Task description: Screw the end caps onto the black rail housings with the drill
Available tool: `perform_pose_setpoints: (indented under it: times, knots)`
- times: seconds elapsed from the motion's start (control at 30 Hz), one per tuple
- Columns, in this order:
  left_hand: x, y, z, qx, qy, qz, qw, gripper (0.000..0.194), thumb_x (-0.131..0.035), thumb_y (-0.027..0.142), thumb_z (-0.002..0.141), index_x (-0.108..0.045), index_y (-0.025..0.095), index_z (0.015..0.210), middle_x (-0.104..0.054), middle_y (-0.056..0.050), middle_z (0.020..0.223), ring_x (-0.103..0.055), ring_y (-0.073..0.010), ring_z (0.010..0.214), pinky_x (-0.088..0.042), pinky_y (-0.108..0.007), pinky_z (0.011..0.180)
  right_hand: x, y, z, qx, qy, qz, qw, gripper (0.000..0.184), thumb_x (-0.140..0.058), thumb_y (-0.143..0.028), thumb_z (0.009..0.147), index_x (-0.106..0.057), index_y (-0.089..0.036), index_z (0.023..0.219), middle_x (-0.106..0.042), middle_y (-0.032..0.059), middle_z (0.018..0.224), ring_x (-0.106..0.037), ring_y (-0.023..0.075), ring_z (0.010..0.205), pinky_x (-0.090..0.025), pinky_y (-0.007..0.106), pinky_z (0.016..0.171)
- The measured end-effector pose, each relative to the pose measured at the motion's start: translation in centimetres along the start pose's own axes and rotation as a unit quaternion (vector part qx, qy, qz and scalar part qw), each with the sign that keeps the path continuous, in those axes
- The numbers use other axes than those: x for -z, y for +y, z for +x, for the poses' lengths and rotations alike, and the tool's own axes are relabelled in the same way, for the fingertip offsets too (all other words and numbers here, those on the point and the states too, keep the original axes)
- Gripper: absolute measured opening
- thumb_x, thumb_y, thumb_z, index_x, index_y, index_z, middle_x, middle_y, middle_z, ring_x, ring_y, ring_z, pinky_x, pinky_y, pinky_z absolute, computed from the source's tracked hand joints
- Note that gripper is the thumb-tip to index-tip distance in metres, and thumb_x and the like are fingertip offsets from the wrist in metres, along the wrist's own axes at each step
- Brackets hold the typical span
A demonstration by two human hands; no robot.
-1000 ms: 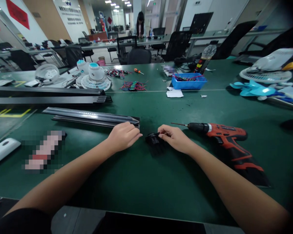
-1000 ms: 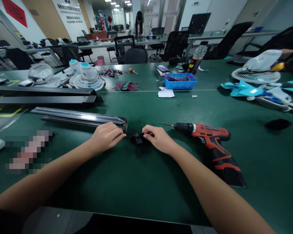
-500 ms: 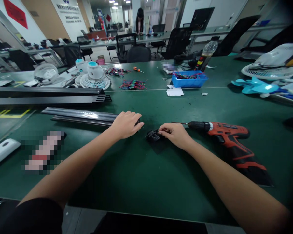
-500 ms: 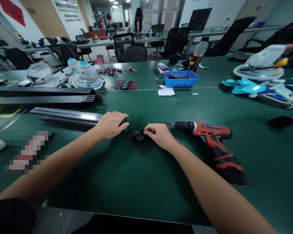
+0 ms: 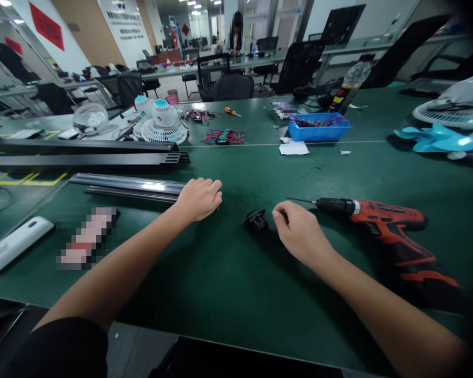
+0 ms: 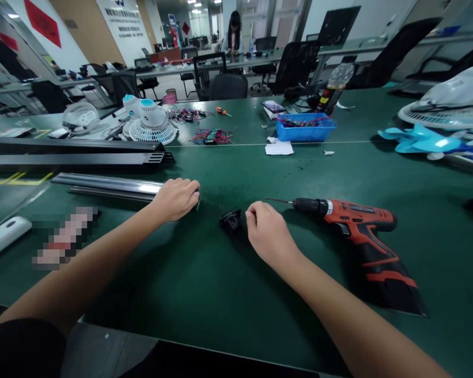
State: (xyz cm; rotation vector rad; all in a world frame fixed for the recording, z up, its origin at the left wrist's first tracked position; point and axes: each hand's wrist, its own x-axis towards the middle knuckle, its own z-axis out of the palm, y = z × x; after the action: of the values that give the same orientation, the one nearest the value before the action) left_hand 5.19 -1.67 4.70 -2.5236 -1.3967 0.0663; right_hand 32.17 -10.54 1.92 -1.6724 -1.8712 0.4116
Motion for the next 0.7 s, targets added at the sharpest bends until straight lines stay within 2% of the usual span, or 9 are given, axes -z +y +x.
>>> perform_pose_setpoints:
  times: [0.1,0.27,0.53,0.7]
  knots:
    - [-0.5,-2.4,-0.8,0.002,-0.001,-0.009,1.0,0.036,-0.035,0.036,0.112,-0.066,0.018,0.117,-0.076,-0.012,0.106,-0.07,-0.0304,0.097,-0.043,-0.041,0.08,0.5,-0.2,-0.3,-0.005,-0.002,-0.019,1.0,0.019,-0.055,-0.038,0.101,-0.062,-0.023,0.092,-0.072,0.0091,0.087,-0.07,0.0275,0.079,-0.051,0.037,0.072]
    - [-1.6,-6.8,-2.1,0.027,-0.012,-0.005,1.0,0.039,-0.032,0.035,0.11,-0.066,0.019,0.118,-0.077,-0.013,0.105,-0.071,-0.0318,0.097,-0.046,-0.043,0.083,0.3,-0.9,-1.7,-0.008,-0.063,-0.091,0.994,0.03,-0.062,-0.049,0.101,-0.067,-0.02,0.106,-0.076,0.0124,0.102,-0.075,0.03,0.084,-0.054,0.039,0.072]
    - [-2.9,-13.2,-4.1,0.061,-0.048,-0.006,0.997,0.048,-0.026,0.035,0.105,-0.068,0.017,0.12,-0.077,-0.018,0.106,-0.072,-0.0352,0.103,-0.048,-0.049,0.099,0.6,-1.5,-3.7,0.033,-0.136,-0.228,0.963,0.023,-0.064,-0.041,0.105,-0.07,-0.019,0.098,-0.078,0.0142,0.108,-0.077,0.0306,0.089,-0.052,0.034,0.059]
    - [-3.9,-17.1,-5.0,0.129,-0.09,-0.007,0.988,0.049,-0.028,0.038,0.103,-0.068,0.019,0.124,-0.078,-0.017,0.117,-0.071,-0.0364,0.11,-0.043,-0.05,0.107,0.5,-1.4,-5.1,0.09,-0.128,-0.268,0.951,0.02,-0.069,-0.036,0.102,-0.077,-0.018,0.106,-0.078,0.0155,0.113,-0.077,0.0315,0.096,-0.055,0.032,0.058]
